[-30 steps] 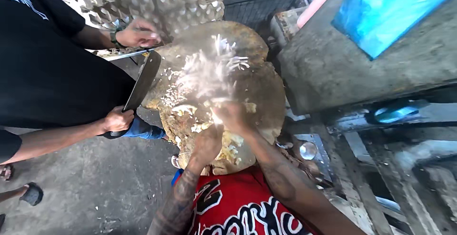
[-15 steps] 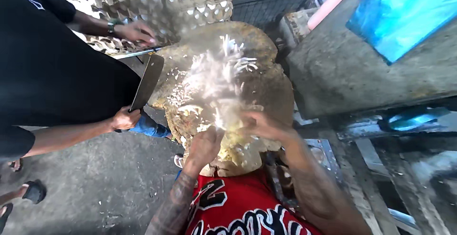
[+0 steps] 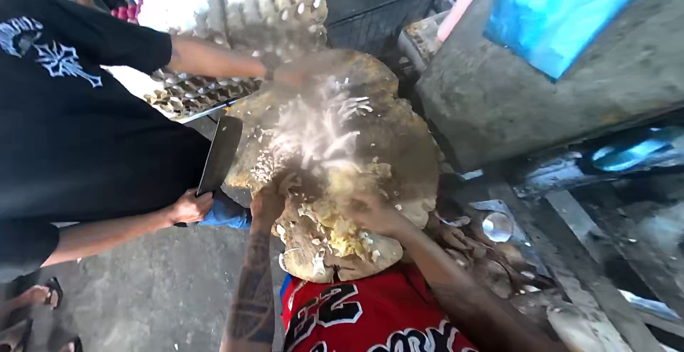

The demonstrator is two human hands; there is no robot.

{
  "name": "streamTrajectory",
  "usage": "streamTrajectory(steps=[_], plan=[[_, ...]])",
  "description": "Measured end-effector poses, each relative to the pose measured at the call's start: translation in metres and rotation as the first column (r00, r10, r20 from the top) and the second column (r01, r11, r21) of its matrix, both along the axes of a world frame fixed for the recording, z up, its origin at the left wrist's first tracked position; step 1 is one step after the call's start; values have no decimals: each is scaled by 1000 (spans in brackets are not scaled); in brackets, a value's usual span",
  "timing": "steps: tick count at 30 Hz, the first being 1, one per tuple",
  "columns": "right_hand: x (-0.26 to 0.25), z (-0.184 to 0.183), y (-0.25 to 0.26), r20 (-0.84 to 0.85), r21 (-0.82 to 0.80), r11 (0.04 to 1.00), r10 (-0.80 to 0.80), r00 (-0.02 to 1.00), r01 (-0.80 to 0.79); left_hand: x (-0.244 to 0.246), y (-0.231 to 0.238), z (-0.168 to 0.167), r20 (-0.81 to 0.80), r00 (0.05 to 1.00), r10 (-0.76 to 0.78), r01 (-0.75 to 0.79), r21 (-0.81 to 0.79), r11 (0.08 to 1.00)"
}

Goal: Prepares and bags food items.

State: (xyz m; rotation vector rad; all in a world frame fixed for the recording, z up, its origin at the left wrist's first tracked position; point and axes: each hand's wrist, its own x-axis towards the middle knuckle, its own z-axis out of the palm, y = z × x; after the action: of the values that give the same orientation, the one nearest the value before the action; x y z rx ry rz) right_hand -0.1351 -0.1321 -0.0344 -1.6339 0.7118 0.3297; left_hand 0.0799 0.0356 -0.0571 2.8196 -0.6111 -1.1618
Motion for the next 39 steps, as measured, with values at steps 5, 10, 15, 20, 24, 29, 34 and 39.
streamTrajectory(steps=[5, 10, 15, 20, 24, 29, 34, 39], plan=[[34, -1, 31, 63, 158, 984, -92, 994, 81, -70, 6, 18, -107, 994, 13, -70, -551, 832], [36, -15, 44, 193, 106, 962, -268, 944, 252, -118, -2, 25, 69, 997, 41, 12, -636, 772], [34, -8, 46, 259, 103, 930, -368, 893, 353, -115, -1, 34, 24, 999, -37, 44, -499, 866], [36, -4, 36, 224, 94, 858, -513, 829, 505, -125, -11, 46, 136, 988, -69, 126, -467, 875], [35, 1, 28, 282, -92, 900, -386, 878, 425, -124, -14, 54, 97, 991, -94, 125, -383, 915], [36, 4, 12, 278, 263, 760, -649, 708, 594, -129, 0, 59, 173, 983, -63, 136, -450, 882], [19, 17, -51, 299, 200, 805, -593, 748, 558, -122, 28, 49, -73, 989, 132, -151, -536, 830], [-1, 15, -6, 103, 110, 993, 36, 994, -48, -118, 15, 47, -131, 983, 131, -183, -596, 782]])
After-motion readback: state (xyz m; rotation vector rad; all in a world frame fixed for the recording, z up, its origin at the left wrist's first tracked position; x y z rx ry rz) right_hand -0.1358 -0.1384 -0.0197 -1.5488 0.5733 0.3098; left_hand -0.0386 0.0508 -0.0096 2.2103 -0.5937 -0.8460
